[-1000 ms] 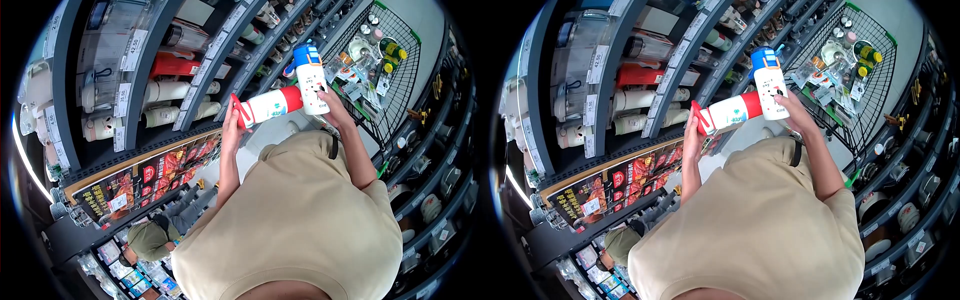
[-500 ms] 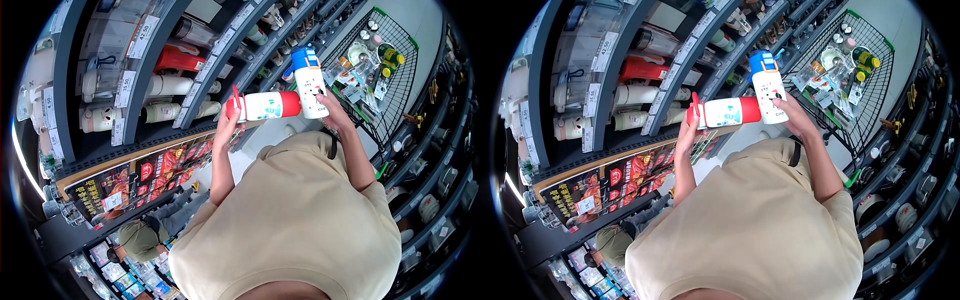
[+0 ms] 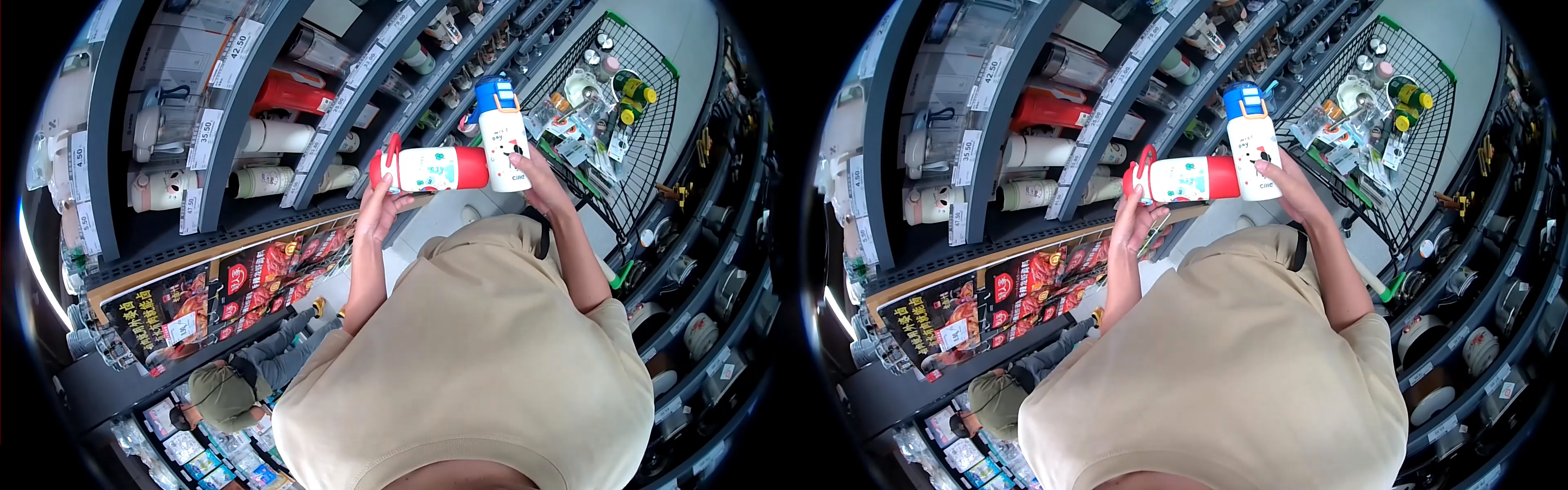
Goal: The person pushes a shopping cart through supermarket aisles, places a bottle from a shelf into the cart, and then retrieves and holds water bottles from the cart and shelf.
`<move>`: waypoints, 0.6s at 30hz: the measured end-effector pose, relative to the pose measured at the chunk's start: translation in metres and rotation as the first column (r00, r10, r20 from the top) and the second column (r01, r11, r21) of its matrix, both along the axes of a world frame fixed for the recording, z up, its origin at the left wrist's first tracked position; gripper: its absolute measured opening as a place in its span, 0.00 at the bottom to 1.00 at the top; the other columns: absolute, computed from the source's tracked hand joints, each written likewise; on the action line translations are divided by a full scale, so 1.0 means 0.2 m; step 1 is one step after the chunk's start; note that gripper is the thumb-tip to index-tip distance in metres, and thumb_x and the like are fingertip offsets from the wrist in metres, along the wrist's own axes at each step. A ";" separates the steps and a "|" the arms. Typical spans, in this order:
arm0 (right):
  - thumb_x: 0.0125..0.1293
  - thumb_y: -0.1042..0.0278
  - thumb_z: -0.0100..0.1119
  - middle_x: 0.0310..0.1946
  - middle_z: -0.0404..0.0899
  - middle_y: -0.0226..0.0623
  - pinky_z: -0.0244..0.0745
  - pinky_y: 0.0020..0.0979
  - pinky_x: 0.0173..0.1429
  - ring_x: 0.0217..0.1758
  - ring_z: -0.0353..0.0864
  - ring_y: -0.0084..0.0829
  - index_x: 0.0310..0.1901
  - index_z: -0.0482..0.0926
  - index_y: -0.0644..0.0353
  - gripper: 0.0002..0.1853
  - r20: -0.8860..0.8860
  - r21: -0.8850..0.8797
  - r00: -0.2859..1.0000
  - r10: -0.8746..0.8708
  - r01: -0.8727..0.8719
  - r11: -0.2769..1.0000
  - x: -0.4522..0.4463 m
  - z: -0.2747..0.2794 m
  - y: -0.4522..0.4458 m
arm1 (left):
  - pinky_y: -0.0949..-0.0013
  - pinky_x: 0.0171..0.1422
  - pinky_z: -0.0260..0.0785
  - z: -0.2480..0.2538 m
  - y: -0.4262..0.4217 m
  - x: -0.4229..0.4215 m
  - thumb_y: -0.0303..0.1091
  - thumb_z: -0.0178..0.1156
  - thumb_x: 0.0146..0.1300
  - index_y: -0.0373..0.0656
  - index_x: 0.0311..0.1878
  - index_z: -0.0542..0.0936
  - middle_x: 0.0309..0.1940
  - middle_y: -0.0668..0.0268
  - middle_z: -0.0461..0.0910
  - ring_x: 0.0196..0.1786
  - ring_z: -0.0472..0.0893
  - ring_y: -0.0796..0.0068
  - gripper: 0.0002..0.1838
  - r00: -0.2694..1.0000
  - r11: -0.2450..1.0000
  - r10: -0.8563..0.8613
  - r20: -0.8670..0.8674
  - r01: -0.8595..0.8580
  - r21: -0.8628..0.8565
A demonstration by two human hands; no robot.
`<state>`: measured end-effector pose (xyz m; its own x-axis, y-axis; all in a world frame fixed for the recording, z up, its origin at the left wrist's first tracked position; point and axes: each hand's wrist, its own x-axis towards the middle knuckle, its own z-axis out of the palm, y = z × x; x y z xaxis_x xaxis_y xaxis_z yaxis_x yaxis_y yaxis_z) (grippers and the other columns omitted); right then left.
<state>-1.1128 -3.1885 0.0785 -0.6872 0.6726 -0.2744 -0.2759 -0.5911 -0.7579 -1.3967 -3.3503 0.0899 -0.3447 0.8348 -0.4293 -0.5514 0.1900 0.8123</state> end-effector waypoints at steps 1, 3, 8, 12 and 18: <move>0.67 0.56 0.63 0.63 0.73 0.43 0.70 0.37 0.69 0.65 0.75 0.33 0.71 0.60 0.65 0.37 0.010 0.018 1.000 0.006 -0.006 1.000 0.00 0.01 0.00 | 0.57 0.54 0.81 -0.01 0.00 0.00 0.45 0.63 0.70 0.37 0.71 0.62 0.58 0.52 0.76 0.55 0.81 0.59 0.34 1.000 1.000 0.008 0.014 -0.008 -0.009; 0.67 0.57 0.63 0.64 0.72 0.42 0.70 0.37 0.68 0.64 0.75 0.33 0.71 0.60 0.65 0.37 0.028 0.036 0.999 0.016 -0.017 0.999 0.00 0.03 -0.01 | 0.54 0.60 0.78 -0.03 0.01 0.03 0.45 0.63 0.69 0.38 0.72 0.61 0.62 0.51 0.73 0.60 0.78 0.58 0.35 0.997 0.998 0.059 0.041 -0.058 -0.008; 0.67 0.56 0.63 0.64 0.72 0.42 0.69 0.36 0.68 0.64 0.74 0.32 0.70 0.61 0.66 0.37 0.053 0.037 0.998 0.044 -0.046 0.998 -0.03 0.04 -0.03 | 0.50 0.73 0.65 -0.07 0.06 0.10 0.50 0.62 0.69 0.41 0.74 0.61 0.67 0.54 0.70 0.69 0.71 0.59 0.37 0.980 0.982 0.173 0.103 -0.179 0.062; 0.66 0.56 0.63 0.62 0.73 0.42 0.70 0.35 0.67 0.64 0.75 0.31 0.70 0.61 0.66 0.37 0.057 0.030 0.993 0.104 -0.106 0.994 -0.04 0.04 -0.06 | 0.52 0.72 0.65 -0.11 0.11 0.12 0.56 0.59 0.69 0.45 0.73 0.63 0.67 0.59 0.71 0.68 0.72 0.61 0.37 0.941 0.949 0.277 0.193 -0.299 0.097; 0.67 0.54 0.62 0.62 0.74 0.41 0.72 0.33 0.65 0.62 0.75 0.29 0.70 0.61 0.66 0.37 -0.002 0.021 0.987 0.163 -0.163 0.986 -0.04 -0.01 -0.09 | 0.50 0.71 0.65 -0.14 0.15 0.15 0.62 0.56 0.69 0.47 0.67 0.70 0.62 0.62 0.76 0.66 0.74 0.61 0.34 0.875 0.884 0.421 0.240 -0.455 0.109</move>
<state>-1.1211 -3.2069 0.0766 -0.7890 0.5572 -0.2587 -0.1803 -0.6126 -0.7695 -1.3659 -3.3208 0.0612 -0.6099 0.6804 -0.4063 -0.7043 -0.2303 0.6715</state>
